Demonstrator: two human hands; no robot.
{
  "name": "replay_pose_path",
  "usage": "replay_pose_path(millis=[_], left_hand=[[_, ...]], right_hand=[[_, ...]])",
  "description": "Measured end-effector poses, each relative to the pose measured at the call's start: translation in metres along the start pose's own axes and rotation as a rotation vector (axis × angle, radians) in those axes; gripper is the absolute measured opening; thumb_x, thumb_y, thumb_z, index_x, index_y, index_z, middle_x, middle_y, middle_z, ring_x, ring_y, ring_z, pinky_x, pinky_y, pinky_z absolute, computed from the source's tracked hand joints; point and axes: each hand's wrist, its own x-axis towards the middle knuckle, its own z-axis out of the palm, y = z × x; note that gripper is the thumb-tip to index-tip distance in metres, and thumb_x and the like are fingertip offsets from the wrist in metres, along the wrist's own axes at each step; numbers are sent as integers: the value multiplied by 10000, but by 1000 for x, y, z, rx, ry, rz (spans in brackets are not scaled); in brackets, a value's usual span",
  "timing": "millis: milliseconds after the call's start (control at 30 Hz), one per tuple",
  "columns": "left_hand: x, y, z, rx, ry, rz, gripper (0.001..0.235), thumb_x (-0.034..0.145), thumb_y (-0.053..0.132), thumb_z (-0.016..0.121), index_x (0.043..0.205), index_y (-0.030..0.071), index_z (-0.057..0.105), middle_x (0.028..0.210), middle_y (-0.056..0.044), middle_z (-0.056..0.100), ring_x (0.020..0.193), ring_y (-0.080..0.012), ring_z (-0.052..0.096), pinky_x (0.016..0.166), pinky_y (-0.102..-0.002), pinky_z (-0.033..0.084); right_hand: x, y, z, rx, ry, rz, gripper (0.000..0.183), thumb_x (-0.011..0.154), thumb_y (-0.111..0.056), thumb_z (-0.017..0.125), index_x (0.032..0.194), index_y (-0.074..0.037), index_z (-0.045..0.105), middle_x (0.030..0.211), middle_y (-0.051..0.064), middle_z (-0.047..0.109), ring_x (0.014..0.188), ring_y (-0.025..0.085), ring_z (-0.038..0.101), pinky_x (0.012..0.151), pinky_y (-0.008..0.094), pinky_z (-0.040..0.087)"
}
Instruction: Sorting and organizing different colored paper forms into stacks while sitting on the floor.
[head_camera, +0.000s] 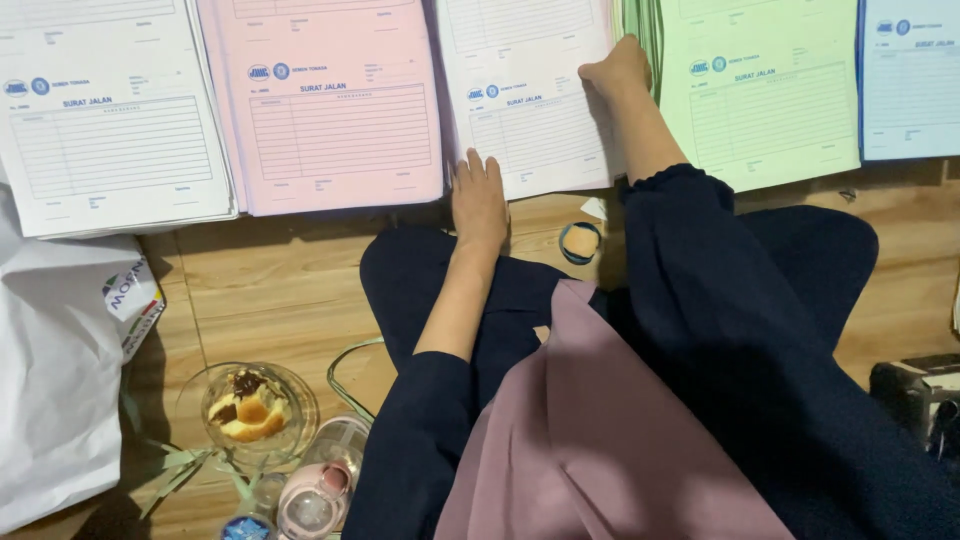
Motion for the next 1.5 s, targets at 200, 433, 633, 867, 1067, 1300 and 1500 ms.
replay_pose_path(millis=[200, 433, 633, 867, 1067, 1300, 1500], left_hand=[[2, 3, -4, -10, 53, 16, 550, 628, 124, 682, 1114, -1, 456, 1230, -267, 422, 1059, -361, 448, 917, -388, 381], [2, 4, -15, -65, -29, 25, 607, 626, 111, 698, 1151, -26, 426, 1248, -282, 392, 1098, -383, 428, 951, -432, 345], [5, 7, -18, -47, -43, 36, 607, 644, 132, 691, 1166, -23, 423, 1247, -278, 387, 1100, -386, 431, 945, -441, 345], [5, 5, -13, -40, -13, 37, 591, 613, 148, 717, 1111, -11, 443, 1212, -255, 405, 1040, -353, 441, 933, -423, 344], [2, 13, -27, -302, -7, -6, 652, 654, 244, 654, 1200, -38, 436, 1258, -263, 402, 1130, -375, 400, 987, -438, 294], [19, 31, 21, -1331, -238, -491, 388, 820, 497, 583, 950, 137, 647, 799, -66, 625, 753, -187, 603, 740, -317, 483], [23, 34, 30, -1624, -286, -558, 363, 890, 244, 558, 1129, -28, 534, 982, -187, 593, 850, -279, 629, 660, -380, 589]], right_hand=[[9, -6, 8, -52, -113, 74, 686, 521, -222, 844, 1062, 9, 490, 920, 153, 630, 843, 306, 632, 743, 391, 517], [-29, -24, 10, -81, 36, 38, 557, 681, -187, 737, 1134, -46, 445, 1031, 160, 388, 891, 328, 501, 773, 428, 460], [-47, -37, -7, -7, 37, -29, 497, 733, -102, 644, 1171, -45, 419, 945, 175, 519, 891, 357, 552, 756, 507, 491], [-106, -51, -11, 125, -36, -319, 662, 719, -148, 685, 1225, -201, 263, 1008, 155, 541, 852, 312, 603, 692, 415, 502], [-165, -34, -21, 95, -235, -368, 967, 674, -221, 716, 1410, -235, 89, 1399, 262, 209, 1175, 458, 385, 903, 523, 395], [-206, -23, -58, 183, -377, -384, 892, 750, -167, 625, 1448, -196, 72, 1406, 283, 139, 1229, 506, 309, 918, 596, 370], [-209, 6, -65, 222, -394, -509, 929, 704, -214, 690, 1439, -205, 122, 1391, 272, 214, 1227, 490, 331, 958, 560, 349]])
